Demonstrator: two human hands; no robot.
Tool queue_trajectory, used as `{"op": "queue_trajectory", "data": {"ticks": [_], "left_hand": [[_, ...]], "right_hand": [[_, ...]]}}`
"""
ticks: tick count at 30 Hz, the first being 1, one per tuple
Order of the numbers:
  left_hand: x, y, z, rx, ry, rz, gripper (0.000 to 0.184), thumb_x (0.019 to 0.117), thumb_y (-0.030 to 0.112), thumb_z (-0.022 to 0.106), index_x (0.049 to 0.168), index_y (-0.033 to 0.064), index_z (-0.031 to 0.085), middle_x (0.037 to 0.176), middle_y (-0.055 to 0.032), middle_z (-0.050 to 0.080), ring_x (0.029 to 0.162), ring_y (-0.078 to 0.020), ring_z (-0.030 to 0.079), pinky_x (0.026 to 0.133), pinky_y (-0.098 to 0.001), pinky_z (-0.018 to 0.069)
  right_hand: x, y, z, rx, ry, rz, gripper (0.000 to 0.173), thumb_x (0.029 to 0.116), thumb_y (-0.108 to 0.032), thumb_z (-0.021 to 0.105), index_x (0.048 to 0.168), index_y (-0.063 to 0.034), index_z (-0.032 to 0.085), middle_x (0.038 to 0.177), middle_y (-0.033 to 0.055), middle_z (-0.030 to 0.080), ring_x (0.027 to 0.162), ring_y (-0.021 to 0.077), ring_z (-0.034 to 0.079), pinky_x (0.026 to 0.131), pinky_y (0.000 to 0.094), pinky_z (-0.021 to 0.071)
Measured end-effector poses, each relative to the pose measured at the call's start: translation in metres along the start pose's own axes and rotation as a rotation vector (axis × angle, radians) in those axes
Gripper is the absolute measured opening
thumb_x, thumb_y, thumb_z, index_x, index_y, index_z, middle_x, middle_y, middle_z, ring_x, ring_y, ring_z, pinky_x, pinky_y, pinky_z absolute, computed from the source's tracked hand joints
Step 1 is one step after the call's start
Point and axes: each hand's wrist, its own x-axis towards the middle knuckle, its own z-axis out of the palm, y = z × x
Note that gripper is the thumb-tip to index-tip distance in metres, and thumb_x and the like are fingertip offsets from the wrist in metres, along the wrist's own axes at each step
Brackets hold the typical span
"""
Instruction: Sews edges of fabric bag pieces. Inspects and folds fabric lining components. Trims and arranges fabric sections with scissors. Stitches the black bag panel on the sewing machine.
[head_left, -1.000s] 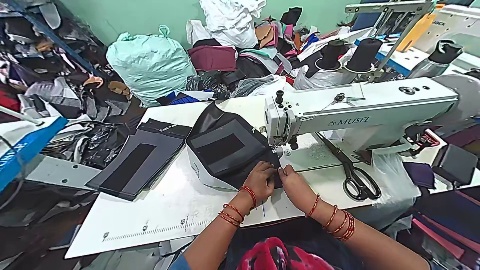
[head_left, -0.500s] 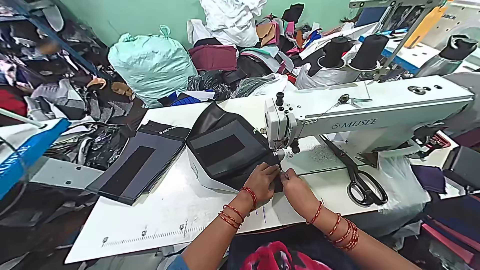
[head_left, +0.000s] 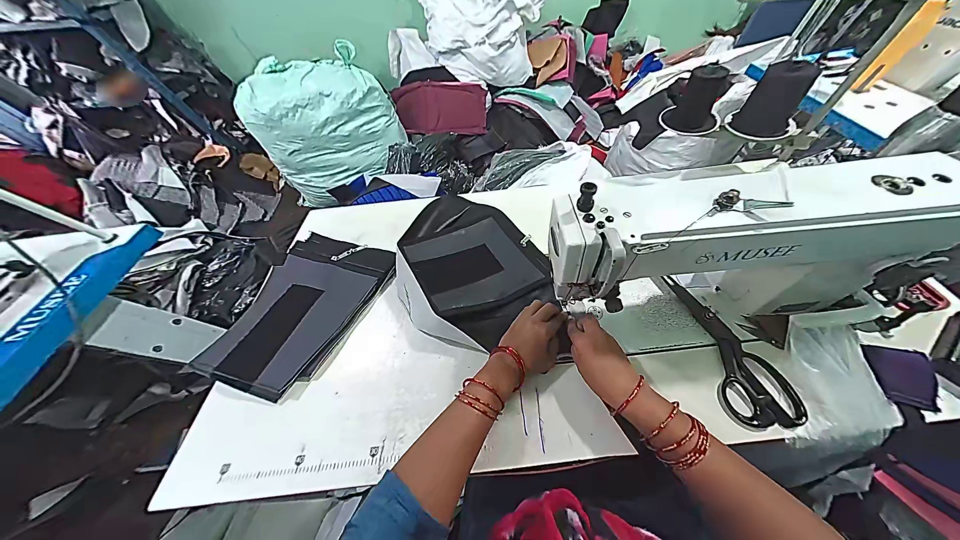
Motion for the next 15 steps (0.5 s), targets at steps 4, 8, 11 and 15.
{"op": "queue_trajectory", "data": {"ticks": [4, 8, 11, 15], "left_hand": [[0.000, -0.008, 0.002, -0.106, 0.081, 0.011, 0.031, 0.0908, 0.004, 0.058, 0.116, -0.0025, 0.075, 0.120, -0.0209, 0.071, 0.119, -0.0380, 0.063, 0.106, -0.0459, 0.0476], [-0.004, -0.009, 0.002, -0.100, 0.024, -0.043, 0.037, 0.0982, 0.027, 0.064, 0.125, 0.0017, 0.072, 0.132, -0.0172, 0.067, 0.132, -0.0365, 0.056, 0.115, -0.0514, 0.0386], [-0.010, -0.003, 0.004, -0.072, -0.018, -0.109, 0.042, 0.1008, 0.033, 0.062, 0.133, 0.0058, 0.069, 0.141, -0.0136, 0.063, 0.141, -0.0327, 0.050, 0.122, -0.0536, 0.0280], [-0.015, 0.001, 0.005, -0.055, -0.078, -0.112, 0.041, 0.1031, 0.030, 0.056, 0.139, 0.0126, 0.064, 0.149, -0.0101, 0.057, 0.148, -0.0327, 0.041, 0.123, -0.0623, 0.0169]], "right_hand": [[0.002, 0.002, -0.003, 0.039, 0.006, 0.001, 0.046, 0.1043, 0.001, 0.042, 0.150, 0.0040, 0.046, 0.144, 0.0279, 0.049, 0.126, 0.0378, 0.058, 0.105, 0.0434, 0.0491], [-0.009, 0.024, 0.003, 0.247, 0.154, -0.061, 0.043, 0.1049, -0.007, 0.048, 0.147, 0.0038, 0.052, 0.129, 0.0288, 0.061, 0.118, 0.0376, 0.061, 0.105, 0.0427, 0.0474], [-0.020, 0.035, 0.016, 0.340, 0.296, -0.121, 0.037, 0.0999, -0.004, 0.054, 0.134, 0.0059, 0.064, 0.110, 0.0257, 0.068, 0.098, 0.0327, 0.066, 0.092, 0.0389, 0.0521], [-0.023, 0.041, 0.032, 0.363, 0.406, -0.150, 0.033, 0.0976, -0.005, 0.056, 0.125, 0.0046, 0.070, 0.102, 0.0218, 0.068, 0.087, 0.0270, 0.066, 0.081, 0.0357, 0.0543]]}}
